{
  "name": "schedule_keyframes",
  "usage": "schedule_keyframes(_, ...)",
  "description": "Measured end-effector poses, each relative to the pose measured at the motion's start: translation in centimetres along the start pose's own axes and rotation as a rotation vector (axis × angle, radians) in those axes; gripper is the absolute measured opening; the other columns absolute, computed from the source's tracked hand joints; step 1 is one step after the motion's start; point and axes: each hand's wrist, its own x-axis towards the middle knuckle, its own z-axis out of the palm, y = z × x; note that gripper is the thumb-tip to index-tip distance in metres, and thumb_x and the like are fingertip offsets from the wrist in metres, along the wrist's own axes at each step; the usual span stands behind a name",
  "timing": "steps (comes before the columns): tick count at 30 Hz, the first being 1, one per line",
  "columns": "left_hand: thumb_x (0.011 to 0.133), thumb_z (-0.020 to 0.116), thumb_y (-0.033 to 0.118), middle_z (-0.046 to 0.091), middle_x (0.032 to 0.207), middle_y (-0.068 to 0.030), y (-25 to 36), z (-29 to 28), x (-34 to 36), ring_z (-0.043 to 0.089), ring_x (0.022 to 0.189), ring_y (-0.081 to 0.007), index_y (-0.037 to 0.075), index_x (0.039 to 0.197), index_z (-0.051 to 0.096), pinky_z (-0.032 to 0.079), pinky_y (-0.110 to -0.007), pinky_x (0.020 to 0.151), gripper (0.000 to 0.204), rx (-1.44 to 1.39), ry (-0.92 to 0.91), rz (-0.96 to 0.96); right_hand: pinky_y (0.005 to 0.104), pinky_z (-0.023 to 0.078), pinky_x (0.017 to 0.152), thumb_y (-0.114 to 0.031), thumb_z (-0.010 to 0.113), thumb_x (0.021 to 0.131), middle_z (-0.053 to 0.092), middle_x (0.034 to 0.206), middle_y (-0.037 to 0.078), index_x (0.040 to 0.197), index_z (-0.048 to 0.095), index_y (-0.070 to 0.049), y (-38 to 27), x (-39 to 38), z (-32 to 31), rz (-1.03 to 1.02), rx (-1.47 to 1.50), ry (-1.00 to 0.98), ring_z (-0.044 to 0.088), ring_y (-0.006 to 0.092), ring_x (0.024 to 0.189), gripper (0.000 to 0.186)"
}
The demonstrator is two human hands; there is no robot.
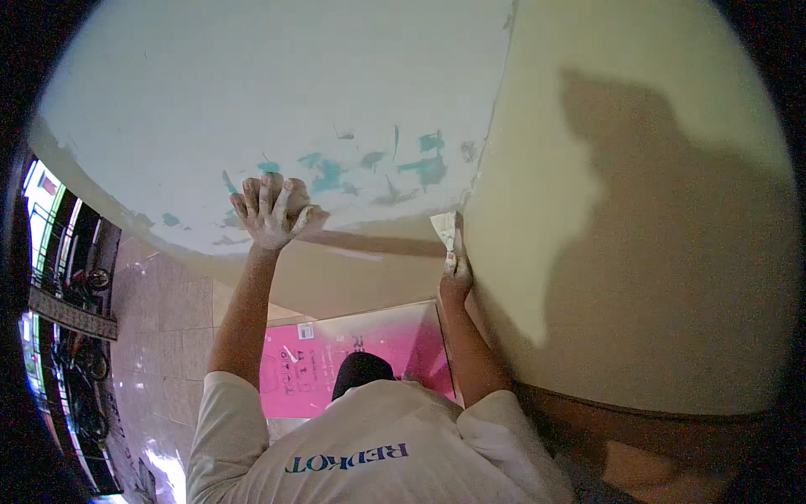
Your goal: The person applies plaster to a wall using a putty knife to cover imperfections or holes.
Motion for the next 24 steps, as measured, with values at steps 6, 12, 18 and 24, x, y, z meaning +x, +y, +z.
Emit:
schedule_keyframes(6,0.077,0.052,0.066,0.032,0.145,-0.0123,0.1,0.3,0.7,0.019,0.136,-0.0396,0.027,0.131,0.048,0.001,-0.059,0.108,0.067,0.047,0.013,0.075,0.0367,0.046,0.063,-0.038,0.041,0.095,0.06,0.072,0.015,0.104,0.057,0.001,1.8,0.3,2.4,0.118,0.088,-0.078,0.06,0.0255,0.066,0.043)
schedule_keyframes(12,0.078,0.053,0.063,0.032,0.144,-0.014,0.3,0.2,0.9,0.019,0.136,-0.0398,0.024,0.128,0.051,0.001,-0.059,0.108,0.064,0.037,-0.004,0.085,0.0348,0.044,0.055,-0.039,0.04,0.095,0.055,0.064,0.01,0.095,0.054,0.0,1.4,-0.4,4.1,-0.096,0.173,-0.172,0.056,0.0199,0.058,0.041)
schedule_keyframes(18,0.078,0.054,0.062,0.032,0.144,-0.0128,-0.3,-0.3,0.7,0.02,0.136,-0.038,0.025,0.126,0.053,0.002,-0.059,0.109,0.061,0.042,0.032,0.086,0.0267,0.043,0.052,-0.035,0.042,0.095,0.052,0.066,0.002,0.092,0.054,-0.008,-1.5,0.4,5.2,-0.027,0.066,-0.194,0.051,0.0125,0.055,0.031)
schedule_keyframes(24,0.077,0.055,0.063,0.035,0.143,-0.0111,0.3,0.1,0.9,0.021,0.136,-0.0377,0.025,0.126,0.054,0.002,-0.059,0.109,0.062,0.042,0.031,0.074,0.0405,0.045,0.059,-0.034,0.044,0.095,0.057,0.068,0.019,0.092,0.057,-0.001,0.7,2.1,5.9,-0.124,0.161,-0.091,0.058,0.0349,0.062,0.036)
